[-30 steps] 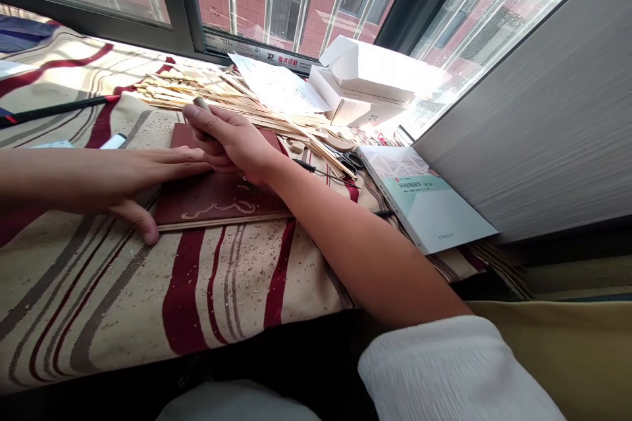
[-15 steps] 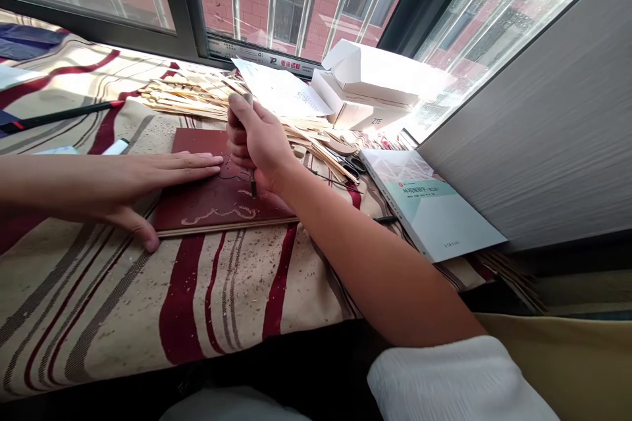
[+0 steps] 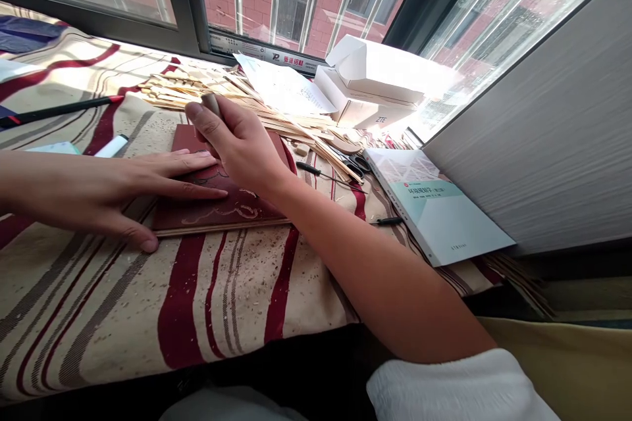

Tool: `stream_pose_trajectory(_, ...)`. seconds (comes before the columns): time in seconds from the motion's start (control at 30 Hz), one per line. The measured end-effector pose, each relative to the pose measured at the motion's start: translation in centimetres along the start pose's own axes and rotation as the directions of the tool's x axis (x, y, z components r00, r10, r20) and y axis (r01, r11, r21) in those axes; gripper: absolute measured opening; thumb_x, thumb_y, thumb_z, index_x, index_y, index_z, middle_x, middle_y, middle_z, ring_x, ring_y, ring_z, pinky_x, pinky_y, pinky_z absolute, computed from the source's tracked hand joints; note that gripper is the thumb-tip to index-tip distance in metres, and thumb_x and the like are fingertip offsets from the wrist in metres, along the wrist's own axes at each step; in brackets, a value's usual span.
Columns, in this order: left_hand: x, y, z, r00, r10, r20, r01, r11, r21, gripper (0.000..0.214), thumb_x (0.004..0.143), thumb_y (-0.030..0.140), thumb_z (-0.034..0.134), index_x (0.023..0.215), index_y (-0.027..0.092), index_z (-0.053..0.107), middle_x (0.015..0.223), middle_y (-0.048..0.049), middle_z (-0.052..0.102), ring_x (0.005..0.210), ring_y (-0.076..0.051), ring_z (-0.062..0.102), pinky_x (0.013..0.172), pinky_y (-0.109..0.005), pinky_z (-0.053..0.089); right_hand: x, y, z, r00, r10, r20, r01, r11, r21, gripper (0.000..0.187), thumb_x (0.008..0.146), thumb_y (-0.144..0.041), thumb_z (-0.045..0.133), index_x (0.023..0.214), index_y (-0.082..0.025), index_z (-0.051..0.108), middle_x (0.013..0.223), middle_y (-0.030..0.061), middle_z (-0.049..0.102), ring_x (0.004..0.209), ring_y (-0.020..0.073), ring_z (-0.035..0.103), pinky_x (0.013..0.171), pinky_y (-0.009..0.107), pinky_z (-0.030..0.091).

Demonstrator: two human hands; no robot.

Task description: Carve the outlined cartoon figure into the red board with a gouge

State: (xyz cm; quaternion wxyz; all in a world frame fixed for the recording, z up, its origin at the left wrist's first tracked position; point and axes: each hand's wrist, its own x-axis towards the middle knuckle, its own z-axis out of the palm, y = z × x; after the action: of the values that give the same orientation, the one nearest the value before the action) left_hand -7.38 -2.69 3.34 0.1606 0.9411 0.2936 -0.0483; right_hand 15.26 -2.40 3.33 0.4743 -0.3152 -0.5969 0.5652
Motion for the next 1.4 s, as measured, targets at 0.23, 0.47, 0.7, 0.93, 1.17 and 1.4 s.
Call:
stream_pose_trajectory(0.23,0.6,0.5,-0.1,1.0,0.028,-0.012,-0.027,0.999,0.026,0.087,0.094,0.059,0.075,0.169,0.037,0.037,0.183,-0.0065,0.016,0.166,-0.043,0.022,0.13,-0.063,0.028,-0.4,0.3,-0.1,0.993,-0.093,0.071,0.101,0.987,-0.124,0.04,0.104,-0.036,0.065,0.072,-0.022,0.046,0.069,-0.0041,0.037,0.06,0.0083,0.035,0.048,0.018,0.031)
stream_pose_trajectory(0.47,1.3,0.0,-0.2,0.994,0.102,-0.048,-0.102,0.995,0.005,0.088,0.087,0.054,0.084,0.165,0.036,0.046,0.18,-0.0021,0.029,0.16,-0.036,0.037,0.134,-0.049,0.028,-0.1,0.3,0.8,0.966,-0.126,0.227,0.176,0.96,-0.219,0.04,0.101,-0.021,0.066,0.066,-0.019,0.047,0.07,-0.0038,0.037,0.066,0.0078,0.038,0.055,0.016,0.035)
stream_pose_trajectory(0.7,2.5,-2.7,1.1,0.994,0.097,-0.044,-0.099,0.994,-0.049,0.101,0.073,0.08,0.08,0.162,0.048,0.046,0.184,-0.0004,0.014,0.166,-0.047,0.019,0.133,-0.059,0.024,2.2,1.6,-1.5,0.968,0.235,0.091,-0.243,0.964,0.103,0.043,0.111,-0.034,0.052,0.071,-0.023,0.04,0.054,-0.0119,0.022,0.045,0.0056,0.01,0.039,0.018,0.014)
stream_pose_trajectory(0.93,2.3,-2.6,1.1,0.996,0.076,-0.038,-0.078,0.995,-0.055,0.101,0.074,0.08,0.079,0.164,0.049,0.042,0.183,-0.0012,0.018,0.165,-0.046,0.023,0.131,-0.058,0.029,0.7,0.7,-1.0,0.977,0.19,0.094,-0.204,0.965,0.165,0.041,0.112,-0.035,0.05,0.073,-0.023,0.042,0.052,-0.0121,0.024,0.042,0.0042,0.01,0.039,0.017,0.014)
stream_pose_trajectory(1.17,2.4,-3.3,1.5,0.994,0.099,-0.039,-0.099,0.995,-0.014,0.1,0.076,0.082,0.077,0.163,0.042,0.048,0.183,-0.0047,0.018,0.166,-0.047,0.02,0.132,-0.059,0.026,0.2,0.9,-0.6,0.952,0.267,-0.151,-0.23,0.948,0.221,0.046,0.111,-0.045,0.053,0.073,-0.024,0.038,0.05,-0.0137,0.023,0.042,0.0043,0.012,0.04,0.02,0.011)
stream_pose_trajectory(1.4,1.5,-1.7,0.6,1.0,0.017,-0.008,-0.017,1.0,-0.008,0.093,0.077,0.077,0.08,0.159,0.04,0.055,0.182,-0.0054,0.02,0.164,-0.048,0.025,0.131,-0.06,0.028,0.4,-0.2,-3.4,0.999,0.029,-0.044,-0.03,0.999,-0.014,0.046,0.1,-0.059,0.064,0.078,-0.026,0.041,0.059,-0.0107,0.022,0.049,0.0077,0.014,0.045,0.025,0.013)
